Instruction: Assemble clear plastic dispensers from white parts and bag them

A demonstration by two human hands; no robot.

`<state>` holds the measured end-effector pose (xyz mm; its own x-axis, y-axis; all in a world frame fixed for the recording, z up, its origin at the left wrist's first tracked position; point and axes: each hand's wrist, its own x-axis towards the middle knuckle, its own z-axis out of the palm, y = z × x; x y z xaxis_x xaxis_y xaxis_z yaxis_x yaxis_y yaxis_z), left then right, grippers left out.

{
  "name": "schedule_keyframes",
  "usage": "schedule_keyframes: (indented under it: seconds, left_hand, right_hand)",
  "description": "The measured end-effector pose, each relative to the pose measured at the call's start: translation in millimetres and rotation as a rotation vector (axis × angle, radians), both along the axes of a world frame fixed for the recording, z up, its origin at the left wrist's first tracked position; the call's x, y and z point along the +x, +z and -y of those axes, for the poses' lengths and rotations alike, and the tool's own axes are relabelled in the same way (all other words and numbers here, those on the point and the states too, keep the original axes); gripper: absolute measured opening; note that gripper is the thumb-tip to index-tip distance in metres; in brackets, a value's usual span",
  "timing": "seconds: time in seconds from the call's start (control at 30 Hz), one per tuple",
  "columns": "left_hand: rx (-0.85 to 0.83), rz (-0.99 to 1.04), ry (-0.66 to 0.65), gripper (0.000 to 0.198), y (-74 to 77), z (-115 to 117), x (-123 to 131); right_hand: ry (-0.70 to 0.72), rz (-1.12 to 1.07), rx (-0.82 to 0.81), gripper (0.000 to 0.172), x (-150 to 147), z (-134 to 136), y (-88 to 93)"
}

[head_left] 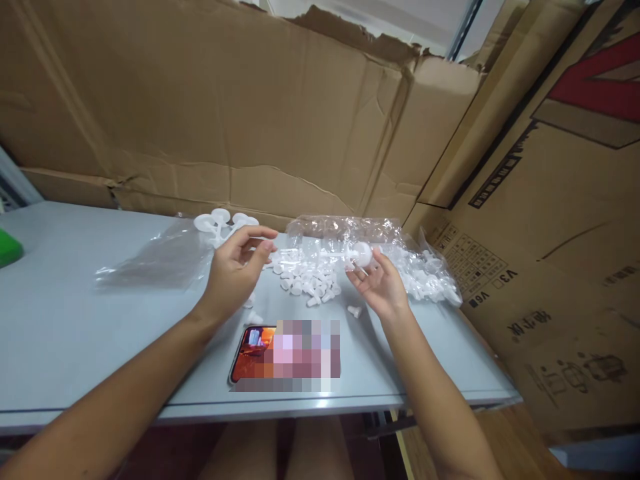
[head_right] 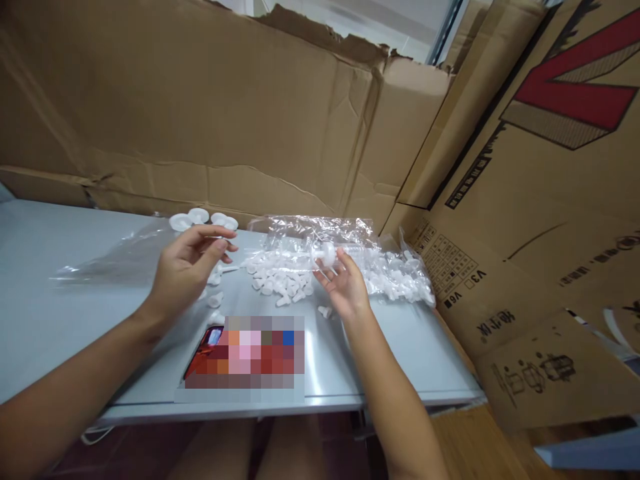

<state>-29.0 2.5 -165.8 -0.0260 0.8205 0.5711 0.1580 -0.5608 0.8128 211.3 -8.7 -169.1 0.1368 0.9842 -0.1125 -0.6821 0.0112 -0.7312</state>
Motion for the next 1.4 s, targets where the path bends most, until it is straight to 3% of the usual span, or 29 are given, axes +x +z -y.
schedule_keyframes:
  seconds: [0.1,0.23,0.43,0.63,0.77,0.93,1.07,1.17,1.27,1.4]
  left_hand:
    - [0.079,-0.306,0.087,0.019,-9.8,-11,-3]
    - [0.164,-0.845,-0.15,0.023,-23.0,-18,7]
    - [0.287,-1.126,-0.251,0.02,-32.8,-21,30]
    - [0.361,-1.066,-0.19,0.02,-36.2,-26,27]
    - [0.368,-0.696,-0.025,0.022,-20.4,-19,11]
    - [0.493,-0.323,0.297,0.023,3.8,-7,-7]
    - [0.565,-0.569,0.167,0.022,6.7,-5,-7]
    - [0.467,-0.745,0.072,0.025,1.8,-6,-4]
    - [0.318,-0.807,0.079,0.027,-1.8,-7,-2]
    - [0.224,-0.834,0.201,0.03,1.1,-5,-1]
  right_hand:
    - [-0.021,-0.041,-0.002,0.021,9,-3,2.3]
    - [-0.03,-0.075,-0.007,0.023,12,-4,6.1]
    - [-0.006,-0.055,-0.043,0.019,5,-2,7.1]
    - [0.001,-0.038,-0.07,0.019,1,-1,6.2]
    - [-0.045,-0.044,-0.089,0.02,2,-3,4.7]
    - [-0.088,-0.015,-0.097,0.022,3,-6,1.4]
    - [-0.066,0.034,-0.113,0.019,-3,-4,-1.0]
    - [-0.034,0.093,-0.127,0.018,-12,-2,-4.4]
    - [0.023,0.141,-0.123,0.02,-21,0,-8.3]
    - [0.082,0.138,-0.154,0.019,-29,3,-9.7]
